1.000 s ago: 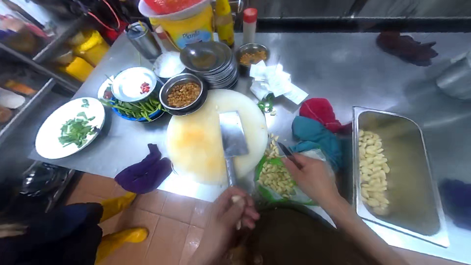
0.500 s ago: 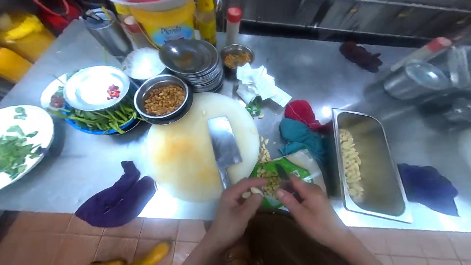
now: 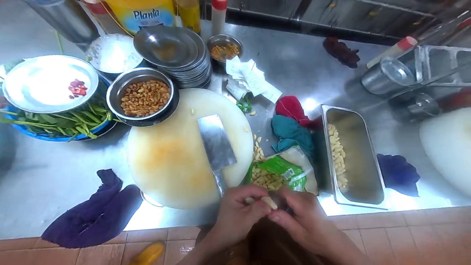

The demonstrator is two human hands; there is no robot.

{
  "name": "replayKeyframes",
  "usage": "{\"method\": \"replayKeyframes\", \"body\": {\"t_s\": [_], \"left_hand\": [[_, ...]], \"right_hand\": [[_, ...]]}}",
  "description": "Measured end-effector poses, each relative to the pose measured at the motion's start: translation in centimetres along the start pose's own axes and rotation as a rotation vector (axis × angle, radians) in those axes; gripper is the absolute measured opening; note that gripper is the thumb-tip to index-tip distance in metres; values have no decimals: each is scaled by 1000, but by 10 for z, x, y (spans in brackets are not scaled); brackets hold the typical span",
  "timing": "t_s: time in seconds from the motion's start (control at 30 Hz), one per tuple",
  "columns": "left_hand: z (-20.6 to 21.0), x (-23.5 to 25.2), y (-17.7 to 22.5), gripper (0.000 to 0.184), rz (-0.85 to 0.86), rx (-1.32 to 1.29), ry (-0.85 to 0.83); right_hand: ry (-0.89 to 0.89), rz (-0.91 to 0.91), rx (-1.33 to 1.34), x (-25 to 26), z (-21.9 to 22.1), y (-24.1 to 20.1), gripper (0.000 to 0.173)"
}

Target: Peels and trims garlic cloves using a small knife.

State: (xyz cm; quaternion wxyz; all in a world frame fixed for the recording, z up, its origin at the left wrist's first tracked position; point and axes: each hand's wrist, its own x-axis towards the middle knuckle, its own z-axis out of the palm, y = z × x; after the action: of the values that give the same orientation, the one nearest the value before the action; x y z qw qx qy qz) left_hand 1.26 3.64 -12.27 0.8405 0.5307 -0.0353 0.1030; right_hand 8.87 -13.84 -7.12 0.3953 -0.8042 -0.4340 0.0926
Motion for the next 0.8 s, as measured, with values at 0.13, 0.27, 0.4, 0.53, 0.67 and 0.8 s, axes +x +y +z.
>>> {"method": "replayKeyframes", "body": {"t_s": [0.13,0.27,0.4,0.53,0.67,0.8], "left_hand": [[-5,5,-5,32,119,3,3],[-8,10,-9,33,195,43,28],[-12,12,-11,33,208,99,86],[-9,11,-12,34,231,153,140],[-3,14,-8,33,229,201,197],[7,17,-14,17,-27,145,459]], "right_hand": [[-21,24,8,7,3,-4,52],[-4,51,-17,11,9,-3,52],[-4,108,-14,11,16,-2,53],[-52,135,190,10,19,3,53],[-62,147,279,13,19,5,51],[56,294,121,22,17,19,45]]}}
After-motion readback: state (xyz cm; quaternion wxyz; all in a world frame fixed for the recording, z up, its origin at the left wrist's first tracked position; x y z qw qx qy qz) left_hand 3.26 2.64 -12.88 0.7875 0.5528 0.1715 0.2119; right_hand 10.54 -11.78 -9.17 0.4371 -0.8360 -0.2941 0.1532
